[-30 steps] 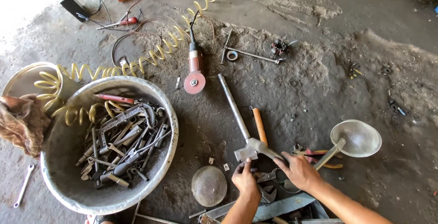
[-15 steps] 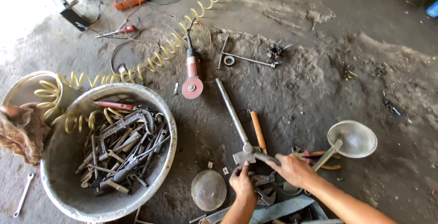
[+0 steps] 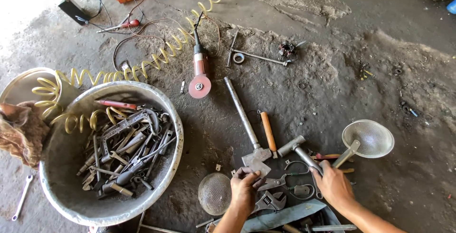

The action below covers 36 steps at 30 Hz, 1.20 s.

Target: The person hammers a metal piece on a cylindrical rod, then uses pliers to manipulate a metal mesh strainer. They then use an angle grinder to cut a metal rod, producing sparks.

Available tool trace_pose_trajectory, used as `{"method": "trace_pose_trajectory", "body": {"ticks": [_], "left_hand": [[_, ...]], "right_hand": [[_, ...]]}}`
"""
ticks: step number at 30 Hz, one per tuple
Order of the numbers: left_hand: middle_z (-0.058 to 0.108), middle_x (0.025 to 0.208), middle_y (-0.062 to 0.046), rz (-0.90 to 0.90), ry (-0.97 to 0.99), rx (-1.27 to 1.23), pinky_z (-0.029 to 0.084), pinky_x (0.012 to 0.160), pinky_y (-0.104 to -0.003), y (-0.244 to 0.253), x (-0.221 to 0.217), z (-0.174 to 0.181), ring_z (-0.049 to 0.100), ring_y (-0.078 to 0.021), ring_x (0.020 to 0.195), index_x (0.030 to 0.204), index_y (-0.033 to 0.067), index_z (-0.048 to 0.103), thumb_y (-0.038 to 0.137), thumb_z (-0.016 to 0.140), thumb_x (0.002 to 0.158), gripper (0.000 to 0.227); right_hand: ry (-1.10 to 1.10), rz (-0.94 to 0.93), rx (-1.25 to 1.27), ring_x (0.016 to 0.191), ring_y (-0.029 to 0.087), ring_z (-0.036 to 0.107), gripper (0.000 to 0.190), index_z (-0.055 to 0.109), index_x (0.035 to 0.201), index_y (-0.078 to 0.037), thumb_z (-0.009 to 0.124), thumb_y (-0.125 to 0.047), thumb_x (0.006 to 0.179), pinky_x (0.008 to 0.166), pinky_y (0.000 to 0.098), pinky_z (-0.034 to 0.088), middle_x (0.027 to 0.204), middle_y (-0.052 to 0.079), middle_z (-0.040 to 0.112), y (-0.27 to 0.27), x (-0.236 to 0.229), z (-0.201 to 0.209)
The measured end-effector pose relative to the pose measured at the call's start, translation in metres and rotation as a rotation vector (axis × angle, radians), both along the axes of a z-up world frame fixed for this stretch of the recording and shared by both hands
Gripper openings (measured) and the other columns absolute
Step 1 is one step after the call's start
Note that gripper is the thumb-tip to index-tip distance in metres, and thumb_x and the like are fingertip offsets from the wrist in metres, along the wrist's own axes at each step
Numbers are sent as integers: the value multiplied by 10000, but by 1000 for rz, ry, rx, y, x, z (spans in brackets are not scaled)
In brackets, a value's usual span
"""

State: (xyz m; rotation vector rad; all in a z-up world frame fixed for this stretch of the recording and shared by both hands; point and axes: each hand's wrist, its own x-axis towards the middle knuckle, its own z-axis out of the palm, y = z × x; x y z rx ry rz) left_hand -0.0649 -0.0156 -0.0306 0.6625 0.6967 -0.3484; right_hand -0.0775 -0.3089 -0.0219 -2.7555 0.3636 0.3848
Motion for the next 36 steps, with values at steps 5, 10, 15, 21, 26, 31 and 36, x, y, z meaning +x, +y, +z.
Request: {"method": "trace_pose_trajectory", "body": {"ticks": [5, 10, 15, 21, 26, 31, 36], "left_hand": [[688, 878, -76, -108, -59, 11, 610, 748, -385, -1, 15, 52, 702, -217, 797, 977, 51, 617, -74, 759, 770, 280], [741, 934, -69, -161, -267, 171, 573, 710, -296, 20, 41, 90, 704, -159, 798, 1047, 22, 714, 7, 778, 774, 281], [702, 807, -42, -45, -405, 373, 468, 592, -264, 70, 74, 134, 605, -121, 661, 997, 6, 723, 179, 806, 872, 229], [623, 719, -3, 111, -317, 321, 416, 492, -285, 119, 67, 192, 533, -115, 562, 945, 83, 713, 204, 783, 887, 152], [650, 756, -12, 138, -319, 244, 574, 601, -324, 149, 46, 190, 612, -138, 629, 933, 64, 703, 206, 769, 879, 166], [718, 850, -59, -54, -355, 330, 615, 677, -357, 176, 22, 151, 691, -178, 716, 981, 11, 724, 149, 779, 859, 192], [740, 888, -66, -266, -314, 380, 635, 692, -377, 153, 5, 147, 723, -179, 755, 998, 11, 732, 104, 770, 837, 190]], "right_hand": [[-190, 278, -113, 775, 295, 696, 362, 619, 1102, -4, 650, -291, 883, 588, 382, 607, 1010, 191, 618, 37, 10, 53], [-17, 390, 124, 923, 311, 716, 255, 662, 1113, -125, 652, -295, 923, 739, 411, 616, 1105, 87, 644, 111, -21, 63], [-99, 760, 300, 1285, 538, 522, 562, 572, 1257, 18, 774, -393, 931, 1022, 617, 447, 1308, 328, 523, 185, -78, 9], [467, 693, 330, 1340, 350, 427, 726, 437, 1386, 9, 727, -466, 919, 1122, 516, 352, 1345, 210, 495, 247, -73, 75], [107, 536, 494, 1048, 338, 626, 381, 639, 1135, -10, 687, -333, 938, 892, 493, 512, 1117, 198, 653, 246, -73, 68], [286, 227, 527, 660, 216, 659, 216, 624, 1094, -59, 572, -242, 993, 624, 379, 604, 804, 75, 689, 213, -48, 147], [62, 116, 718, 581, 114, 622, 247, 706, 1129, -84, 601, -226, 956, 515, 304, 526, 713, 12, 682, 163, -46, 229]]}}
